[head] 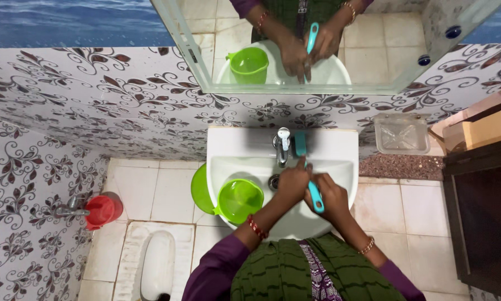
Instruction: The person scrubs the white ceramic sink basin and the chrome faucet with a blue scrubbing brush. They rinse the brush under the running water and continue to clean the sink surfaces thoroughly.
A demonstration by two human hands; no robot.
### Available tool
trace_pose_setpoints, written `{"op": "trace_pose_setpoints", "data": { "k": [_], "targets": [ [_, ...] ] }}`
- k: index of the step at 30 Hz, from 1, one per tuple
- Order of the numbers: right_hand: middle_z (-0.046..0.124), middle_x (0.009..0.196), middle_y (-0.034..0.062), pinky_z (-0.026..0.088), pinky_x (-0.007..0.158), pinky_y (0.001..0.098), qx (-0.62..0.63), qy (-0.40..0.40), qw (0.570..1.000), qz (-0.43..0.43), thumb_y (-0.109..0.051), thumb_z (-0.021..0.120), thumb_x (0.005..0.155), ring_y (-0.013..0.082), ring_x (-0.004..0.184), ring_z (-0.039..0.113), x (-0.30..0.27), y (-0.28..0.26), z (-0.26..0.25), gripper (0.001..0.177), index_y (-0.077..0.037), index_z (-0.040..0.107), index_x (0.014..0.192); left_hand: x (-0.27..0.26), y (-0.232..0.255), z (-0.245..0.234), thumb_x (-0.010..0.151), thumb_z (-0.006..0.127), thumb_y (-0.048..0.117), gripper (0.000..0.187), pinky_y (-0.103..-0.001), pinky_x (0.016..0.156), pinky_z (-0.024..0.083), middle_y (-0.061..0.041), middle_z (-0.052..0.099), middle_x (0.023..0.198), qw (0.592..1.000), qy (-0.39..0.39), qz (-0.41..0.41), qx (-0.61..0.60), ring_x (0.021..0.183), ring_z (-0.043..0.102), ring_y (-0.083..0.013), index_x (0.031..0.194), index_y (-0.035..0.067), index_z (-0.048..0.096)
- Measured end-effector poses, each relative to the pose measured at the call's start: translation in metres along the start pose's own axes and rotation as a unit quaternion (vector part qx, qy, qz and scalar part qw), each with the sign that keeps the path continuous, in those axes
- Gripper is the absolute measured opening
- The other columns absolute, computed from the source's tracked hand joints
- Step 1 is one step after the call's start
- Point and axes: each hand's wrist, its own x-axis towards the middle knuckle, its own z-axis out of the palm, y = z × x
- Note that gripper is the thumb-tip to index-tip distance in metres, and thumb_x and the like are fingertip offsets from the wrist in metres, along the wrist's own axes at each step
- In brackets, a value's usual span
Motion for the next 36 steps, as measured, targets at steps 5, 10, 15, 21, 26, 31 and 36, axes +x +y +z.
{"op": "trace_pose_setpoints", "data": {
  "k": [5, 10, 15, 21, 26, 31, 36],
  "targets": [
    [0.068, 0.1, 0.0137, 0.057, 0.065, 0.0444, 0.0, -0.012, 0.999, 0.038, -0.024, 0.079, 0.076, 0.037, 0.076, 0.07, 0.02, 0.007, 0.005, 0.039, -0.004, 0.067, 0.107, 0.019, -0.016, -0.008, 0.074, 0.072, 0.012, 0.038, -0.045, 0.065, 0.059, -0.027, 0.064, 0.129, 0.999, -0.003, -0.027, -0.03, 0.077, 0.074, -0.0351, 0.11, 0.002, 0.069],
    [0.068, 0.099, 0.0134, 0.057, 0.065, 0.0433, -0.006, -0.045, 0.999, 0.027, -0.024, 0.078, 0.077, 0.0362, 0.076, 0.07, -0.017, -0.008, -0.006, 0.037, -0.004, 0.067, 0.106, -0.018, 0.01, -0.016, 0.073, 0.073, 0.011, 0.036, -0.042, 0.064, 0.061, -0.032, 0.06, 0.135, 0.999, -0.028, -0.014, -0.018, 0.075, 0.075, -0.0328, 0.107, 0.0, 0.068],
    [0.069, 0.098, 0.0125, 0.057, 0.062, 0.0437, 0.023, -0.054, 0.997, 0.058, -0.023, 0.078, 0.074, 0.0344, 0.071, 0.071, -0.027, -0.018, -0.008, 0.04, -0.004, 0.068, 0.108, -0.029, 0.019, -0.022, 0.07, 0.073, 0.011, 0.038, -0.043, 0.062, 0.06, -0.033, 0.058, 0.137, 0.998, -0.054, -0.03, -0.034, 0.072, 0.074, -0.0343, 0.106, -0.001, 0.068],
    [0.068, 0.102, 0.0146, 0.057, 0.069, 0.0451, 0.028, 0.007, 0.999, 0.043, -0.023, 0.077, 0.077, 0.038, 0.081, 0.07, 0.03, 0.005, 0.005, 0.043, -0.005, 0.067, 0.114, 0.024, -0.026, 0.006, 0.076, 0.072, 0.017, 0.024, -0.046, 0.067, 0.06, -0.027, 0.064, 0.127, 0.998, 0.015, -0.011, -0.06, 0.08, 0.074, -0.0358, 0.097, 0.005, 0.07],
    [0.07, 0.104, 0.0141, 0.058, 0.067, 0.0453, -0.01, -0.032, 0.998, 0.051, -0.025, 0.08, 0.076, 0.0383, 0.079, 0.071, 0.015, -0.005, 0.0, 0.042, -0.005, 0.068, 0.112, 0.004, -0.02, 0.009, 0.083, 0.07, 0.022, 0.028, -0.046, 0.066, 0.06, -0.026, 0.064, 0.128, 0.999, -0.027, -0.021, -0.037, 0.077, 0.074, -0.0349, 0.105, 0.005, 0.07],
    [0.07, 0.103, 0.0127, 0.059, 0.065, 0.0421, 0.011, -0.055, 0.997, 0.06, -0.021, 0.079, 0.075, 0.0344, 0.076, 0.073, -0.029, -0.031, -0.006, 0.043, -0.003, 0.067, 0.112, -0.049, 0.011, -0.016, 0.074, 0.067, 0.012, 0.047, -0.041, 0.06, 0.06, -0.034, 0.058, 0.137, 0.998, -0.006, 0.003, -0.061, 0.071, 0.074, -0.0337, 0.119, -0.003, 0.065],
    [0.069, 0.104, 0.014, 0.058, 0.065, 0.0417, -0.01, -0.031, 0.998, 0.044, -0.021, 0.08, 0.075, 0.0346, 0.077, 0.071, -0.022, -0.029, 0.0, 0.045, -0.001, 0.067, 0.113, -0.036, 0.004, -0.02, 0.078, 0.07, 0.009, 0.044, -0.043, 0.063, 0.06, -0.031, 0.058, 0.138, 0.999, -0.024, -0.008, -0.048, 0.072, 0.074, -0.0344, 0.121, -0.001, 0.065]
  ]
}}
